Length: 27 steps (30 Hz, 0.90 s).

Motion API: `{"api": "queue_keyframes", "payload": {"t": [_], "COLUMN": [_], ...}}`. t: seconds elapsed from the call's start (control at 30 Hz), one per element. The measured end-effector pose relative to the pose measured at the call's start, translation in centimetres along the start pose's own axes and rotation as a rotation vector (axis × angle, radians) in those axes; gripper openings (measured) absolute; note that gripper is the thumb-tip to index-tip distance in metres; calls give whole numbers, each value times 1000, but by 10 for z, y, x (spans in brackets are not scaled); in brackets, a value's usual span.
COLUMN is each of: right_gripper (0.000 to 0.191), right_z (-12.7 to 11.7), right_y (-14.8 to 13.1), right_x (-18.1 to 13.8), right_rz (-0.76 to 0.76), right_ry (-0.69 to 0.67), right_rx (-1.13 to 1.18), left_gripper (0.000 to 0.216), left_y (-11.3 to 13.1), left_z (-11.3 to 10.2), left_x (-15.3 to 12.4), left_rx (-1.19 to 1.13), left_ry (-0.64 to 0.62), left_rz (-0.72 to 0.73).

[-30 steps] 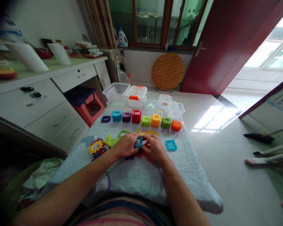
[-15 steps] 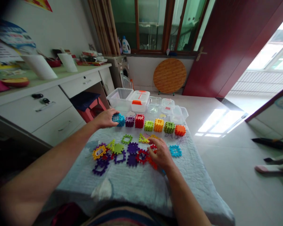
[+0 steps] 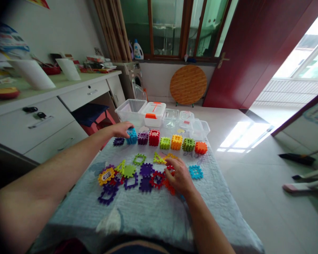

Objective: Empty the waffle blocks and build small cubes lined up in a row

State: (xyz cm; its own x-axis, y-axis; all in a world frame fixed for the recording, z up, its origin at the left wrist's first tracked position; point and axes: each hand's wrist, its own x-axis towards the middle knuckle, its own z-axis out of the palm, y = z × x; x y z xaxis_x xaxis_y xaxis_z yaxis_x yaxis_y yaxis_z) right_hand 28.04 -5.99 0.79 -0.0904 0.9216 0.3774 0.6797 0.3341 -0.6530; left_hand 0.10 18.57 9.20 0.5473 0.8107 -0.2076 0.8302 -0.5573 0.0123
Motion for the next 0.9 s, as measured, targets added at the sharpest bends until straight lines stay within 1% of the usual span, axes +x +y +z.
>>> {"api": "queue_keyframes", "payload": {"t": [0.17,0.23,0.3,0.4,0.5,0.57,0.6,0.7,0.77,0.83,0.9], "right_gripper": [31,30,29,29,30,30,29,28,27,26,25], "right_z": [1,1,1,0,-1,0,0,0,1,0,0], "right_y": [2,2,2,2,3,3,4,3,2,2,3], "right_x": [-1,-1,0,0,0,0,0,0,1,1,1], "right_rz": [15,21,23,18,15,12,11,10,9,14,30], "right_ry": [-14,-6,3,14,26,29,30,29,32,39,50], "right_rx": [-6,-6,-8,-11,-8,-8,-10,-17,-19,-22,-31], "left_gripper": [68,75,80,78,68,62,60,60,62,63,63], "left_y": [-3,-3,-4,-5,-5,-4,-2,5,12,18,23], "left_z": [3,4,4,9,19,29,34,51,62,72,80], "left_x": [4,2,-3,-20,-52,-80,-96,-141,-167,-185,-196], "left_rx": [-51,-70,-81,-93,-149,-201,-231,-310,-349,-367,-389], "left_ry": [-72,-62,-3,170,335,360,345,230,149,125,111], "left_rz": [5,9,18,34,73,90,89,67,63,67,68]}}
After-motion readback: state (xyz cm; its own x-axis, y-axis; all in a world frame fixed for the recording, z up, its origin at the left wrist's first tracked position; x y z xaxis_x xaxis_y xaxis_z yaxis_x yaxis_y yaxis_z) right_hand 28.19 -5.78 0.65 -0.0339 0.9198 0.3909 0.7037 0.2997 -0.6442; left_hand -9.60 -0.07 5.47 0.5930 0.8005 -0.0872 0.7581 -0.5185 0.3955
